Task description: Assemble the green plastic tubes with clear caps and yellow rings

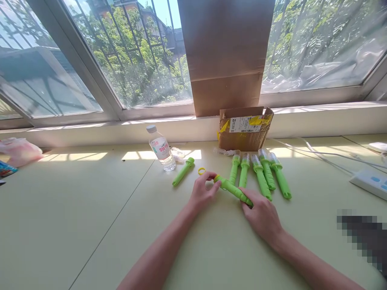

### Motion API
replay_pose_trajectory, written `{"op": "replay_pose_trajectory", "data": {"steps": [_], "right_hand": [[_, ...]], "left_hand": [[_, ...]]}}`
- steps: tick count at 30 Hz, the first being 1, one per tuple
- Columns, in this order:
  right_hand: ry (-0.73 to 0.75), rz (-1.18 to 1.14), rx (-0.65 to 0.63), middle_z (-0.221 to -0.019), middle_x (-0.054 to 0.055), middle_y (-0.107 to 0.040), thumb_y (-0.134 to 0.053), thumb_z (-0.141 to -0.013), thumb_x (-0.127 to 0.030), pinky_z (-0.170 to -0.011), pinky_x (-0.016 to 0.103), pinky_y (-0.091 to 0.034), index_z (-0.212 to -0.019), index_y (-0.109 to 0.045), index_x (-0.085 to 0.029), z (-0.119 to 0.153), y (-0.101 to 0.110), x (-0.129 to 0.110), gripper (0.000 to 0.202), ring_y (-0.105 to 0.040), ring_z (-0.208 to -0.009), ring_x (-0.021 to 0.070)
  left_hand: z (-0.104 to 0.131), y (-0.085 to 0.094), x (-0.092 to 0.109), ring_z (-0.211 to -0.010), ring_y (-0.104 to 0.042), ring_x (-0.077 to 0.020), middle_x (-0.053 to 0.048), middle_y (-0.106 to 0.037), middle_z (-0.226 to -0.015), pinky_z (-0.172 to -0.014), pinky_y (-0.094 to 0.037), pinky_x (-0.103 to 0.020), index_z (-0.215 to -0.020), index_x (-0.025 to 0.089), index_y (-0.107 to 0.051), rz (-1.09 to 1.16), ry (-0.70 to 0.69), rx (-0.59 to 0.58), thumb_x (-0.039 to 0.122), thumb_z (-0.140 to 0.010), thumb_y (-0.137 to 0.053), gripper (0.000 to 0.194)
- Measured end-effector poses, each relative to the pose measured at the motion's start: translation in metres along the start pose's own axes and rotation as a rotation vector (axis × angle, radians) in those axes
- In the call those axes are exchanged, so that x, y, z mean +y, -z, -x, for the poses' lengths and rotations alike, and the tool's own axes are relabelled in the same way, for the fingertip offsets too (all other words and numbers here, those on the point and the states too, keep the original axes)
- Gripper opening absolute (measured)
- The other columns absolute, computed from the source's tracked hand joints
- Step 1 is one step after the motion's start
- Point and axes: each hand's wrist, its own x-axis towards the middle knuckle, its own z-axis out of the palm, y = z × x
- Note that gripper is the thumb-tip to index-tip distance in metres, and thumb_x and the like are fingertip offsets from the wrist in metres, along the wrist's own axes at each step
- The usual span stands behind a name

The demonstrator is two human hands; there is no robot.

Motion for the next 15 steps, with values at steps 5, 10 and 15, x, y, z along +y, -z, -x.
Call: {"op": "replay_pose_trajectory", "data": {"steps": [5, 10, 15], "right_hand": [[-0.008, 0.002, -0.001, -0.093, -0.001, -0.066, -0.045, -0.076, -0.011, -0.057, 0.023, -0.04, -0.111, -0.06, -0.029, 0.0005, -0.0003, 0.0, 0.042, -0.06, -0.077, 0.0162], [-0.011, 0.024, -0.014, -0.095, -0.001, -0.066, -0.045, -0.076, -0.01, -0.058, 0.023, -0.04, -0.11, -0.06, -0.029, 0.0015, 0.0005, -0.0022, 0.042, -0.061, -0.079, 0.0161], [0.01, 0.035, -0.007, -0.094, 0.0, -0.066, -0.045, -0.078, -0.014, -0.06, 0.024, -0.041, -0.108, -0.06, -0.027, 0.0014, -0.0007, -0.0015, 0.036, -0.061, -0.081, 0.0169]], "left_hand": [[-0.0018, 0.0, -0.0006, -0.083, -0.061, -0.0166, -0.004, -0.065, -0.088, -0.083, -0.047, -0.034, -0.09, 0.019, -0.061, 0.078, 0.051, -0.012, 0.028, -0.078, -0.06, 0.015], [-0.0027, -0.0002, -0.0011, -0.081, -0.06, -0.0152, -0.004, -0.063, -0.088, -0.08, -0.048, -0.032, -0.086, 0.018, -0.059, 0.131, 0.114, -0.033, 0.029, -0.078, -0.06, 0.013], [-0.0005, -0.0013, 0.0005, -0.083, -0.059, -0.0147, -0.004, -0.061, -0.093, -0.081, -0.048, -0.031, -0.088, 0.018, -0.055, 0.207, 0.145, -0.055, 0.029, -0.078, -0.06, 0.016]]}}
